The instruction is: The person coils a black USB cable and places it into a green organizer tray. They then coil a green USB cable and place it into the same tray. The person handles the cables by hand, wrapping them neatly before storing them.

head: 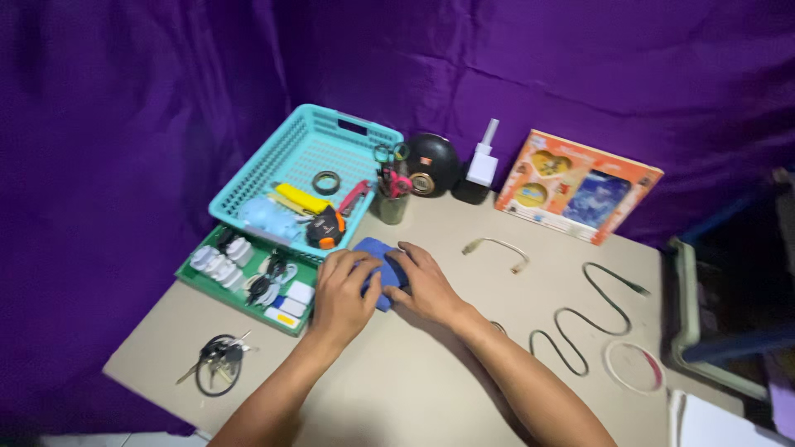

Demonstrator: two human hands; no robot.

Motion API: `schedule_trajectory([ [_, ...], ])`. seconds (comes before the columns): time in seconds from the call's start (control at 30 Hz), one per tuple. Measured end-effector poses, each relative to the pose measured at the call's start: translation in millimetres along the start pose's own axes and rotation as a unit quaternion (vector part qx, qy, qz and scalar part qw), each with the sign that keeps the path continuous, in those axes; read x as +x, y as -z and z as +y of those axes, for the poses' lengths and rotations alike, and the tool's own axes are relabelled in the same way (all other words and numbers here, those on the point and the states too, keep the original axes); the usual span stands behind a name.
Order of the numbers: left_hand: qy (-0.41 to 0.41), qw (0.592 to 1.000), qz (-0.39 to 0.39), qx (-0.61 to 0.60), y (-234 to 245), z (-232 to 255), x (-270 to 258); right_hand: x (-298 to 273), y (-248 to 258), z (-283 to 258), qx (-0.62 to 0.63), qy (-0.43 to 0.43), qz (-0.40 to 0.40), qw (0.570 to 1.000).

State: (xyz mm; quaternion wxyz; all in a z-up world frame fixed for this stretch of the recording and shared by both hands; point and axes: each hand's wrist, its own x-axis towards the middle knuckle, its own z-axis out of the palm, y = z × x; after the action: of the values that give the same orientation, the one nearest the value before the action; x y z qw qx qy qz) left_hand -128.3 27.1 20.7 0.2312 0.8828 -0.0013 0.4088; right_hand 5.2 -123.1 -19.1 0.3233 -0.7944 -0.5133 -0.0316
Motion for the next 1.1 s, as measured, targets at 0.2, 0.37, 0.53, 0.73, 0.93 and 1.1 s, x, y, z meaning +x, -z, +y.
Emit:
schedule_trajectory([
  [0.2,-0.042,0.992,-0.107,-0.045,-50.7,20.7,7.3,-42.3,26.1,23.7,0.022,-0.03,0.012,0.999],
  [0.37,-0.056,0.984,-0.14,-0.097,-97.3,45.7,9.3,-77.1,53.3,40.3,0.008,-0.106,0.026,0.994],
  [0.53,-0.051,0.976,-0.176,-0.118,-141.9,67.9,10.1,-105.1,66.4,54.5,-0.006,-0.159,0.063,0.985],
  [0.73,-0.018,0.966,-0.216,-0.144,-180.2,81.5,9.2,-125.6,62.1,68.1,0.0,-0.177,0.123,0.976],
  [0.93,-0.023,0.961,-0.202,-0.185,-188.9,78.4,6.1,-128.8,61.4,77.6,-0.007,-0.18,0.153,0.972],
  [1.1,-0.024,0.96,-0.179,-0.216,-187.3,78.6,7.4,-121.0,74.6,75.5,-0.024,-0.238,0.29,0.927],
])
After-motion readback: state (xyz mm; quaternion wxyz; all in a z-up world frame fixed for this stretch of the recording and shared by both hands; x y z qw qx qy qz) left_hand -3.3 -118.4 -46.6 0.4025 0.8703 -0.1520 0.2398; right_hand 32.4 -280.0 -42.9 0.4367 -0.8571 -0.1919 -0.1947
